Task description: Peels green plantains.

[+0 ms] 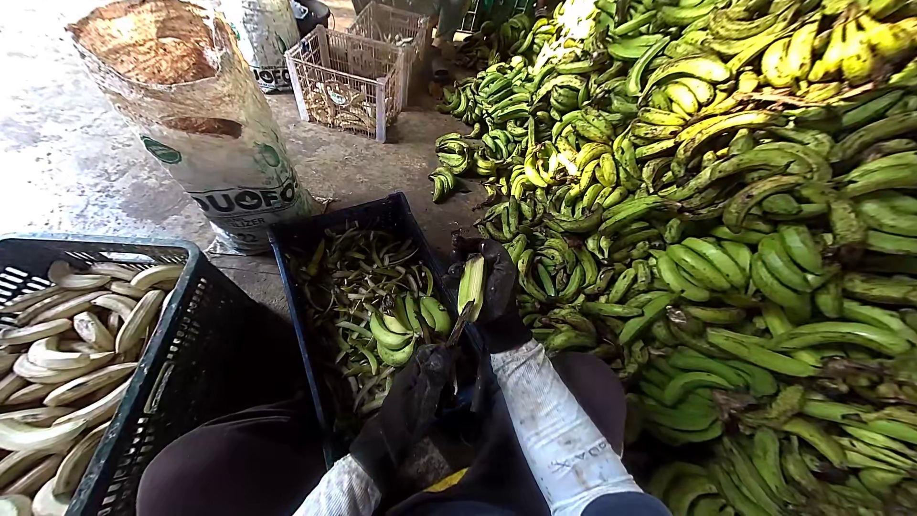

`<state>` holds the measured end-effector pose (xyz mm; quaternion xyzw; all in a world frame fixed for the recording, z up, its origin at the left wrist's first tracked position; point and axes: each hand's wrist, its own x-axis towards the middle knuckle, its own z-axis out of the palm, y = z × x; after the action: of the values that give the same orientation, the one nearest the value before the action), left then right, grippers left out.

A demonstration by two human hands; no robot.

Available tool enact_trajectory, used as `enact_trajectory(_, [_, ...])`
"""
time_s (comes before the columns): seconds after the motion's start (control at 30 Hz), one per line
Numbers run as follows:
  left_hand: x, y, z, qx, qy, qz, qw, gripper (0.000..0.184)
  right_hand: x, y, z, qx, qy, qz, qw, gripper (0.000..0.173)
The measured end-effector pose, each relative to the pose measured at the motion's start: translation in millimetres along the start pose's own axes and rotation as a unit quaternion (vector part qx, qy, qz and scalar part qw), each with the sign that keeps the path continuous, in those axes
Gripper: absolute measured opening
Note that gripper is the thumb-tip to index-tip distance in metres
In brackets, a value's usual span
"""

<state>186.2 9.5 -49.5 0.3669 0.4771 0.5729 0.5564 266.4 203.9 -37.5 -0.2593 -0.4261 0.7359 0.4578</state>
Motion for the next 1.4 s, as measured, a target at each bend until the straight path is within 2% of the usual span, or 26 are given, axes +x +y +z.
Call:
enact_trajectory(0.2, [8.6, -14.2, -0.1, 0.068, 0.052, 0.026, 0.996, 0.044, -5.9, 19.1, 2.6, 0.100, -0.040, 0.070, 0.992, 0.038])
enact_trajectory(0.33, [16.1, -20.6, -7.6, 0.146, 0.080, 0.061, 0.984, 0.042, -20.8, 29.6, 14.9, 0.108, -0.025, 0.066, 0.992, 0.041])
enact_trajectory(0.53, [21.9, -27.4, -23.6, 0.250, 0.077, 0.042, 0.964, 0.040, -27.9, 43.8, 13.4, 0.139, -0.021, 0.107, 0.984, 0.046])
enact_trajectory(0.7, [25.8, -28.8, -33.3, 0.349, 0.068, -0.004, 0.935, 0.045, -31.5, 58.5, 2.2, 0.161, -0.047, 0.173, 0.970, 0.054])
enact_trajectory(0.77, [27.5, -27.6, -36.4, 0.379, 0.067, -0.023, 0.923, 0.045, -35.9, 63.9, 1.5, 0.173, -0.044, 0.175, 0.968, 0.054])
enact_trajectory(0.9, [26.9, -11.3, -35.7, 0.429, 0.062, -0.109, 0.895, 0.042, -44.1, 66.6, 11.2, 0.144, 0.014, 0.147, 0.978, 0.047])
enact_trajectory(1.03, [26.9, 16.6, -31.3, 0.469, 0.048, -0.212, 0.856, 0.050, -52.8, 56.5, 26.9, 0.222, 0.036, 0.182, 0.957, 0.046])
enact_trajectory(1.07, [26.3, 27.3, -33.4, 0.455, 0.041, -0.231, 0.859, 0.054, -55.5, 55.0, 30.2, 0.242, 0.030, 0.177, 0.954, 0.046])
enact_trajectory(1.13, [22.6, 51.0, -45.4, 0.367, 0.020, -0.255, 0.895, 0.059, -57.0, 57.7, 34.2, 0.255, 0.010, 0.153, 0.955, 0.046])
enact_trajectory(1.2, [16.6, 71.4, -63.6, 0.253, -0.002, -0.247, 0.935, 0.048, -46.4, 82.9, 18.1, 0.205, -0.050, 0.084, 0.974, 0.038])
enact_trajectory(1.23, [14.2, 80.6, -74.3, 0.206, -0.010, -0.239, 0.949, 0.045, -41.0, 89.9, 14.5, 0.185, -0.058, 0.089, 0.977, 0.036])
enact_trajectory(1.3, [10.7, 93.7, -98.1, 0.154, -0.007, -0.202, 0.967, 0.048, -33.8, 98.3, 13.3, 0.213, -0.031, 0.179, 0.960, 0.041])
enact_trajectory(1.33, [8.2, 95.9, -109.6, 0.118, 0.012, -0.160, 0.980, 0.050, -33.8, 101.7, 14.2, 0.220, 0.008, 0.222, 0.950, 0.042])
enact_trajectory(1.4, [4.6, 90.9, -130.3, -0.026, 0.089, -0.050, 0.994, 0.052, -36.0, 110.0, 22.6, 0.182, 0.114, 0.290, 0.933, 0.034])
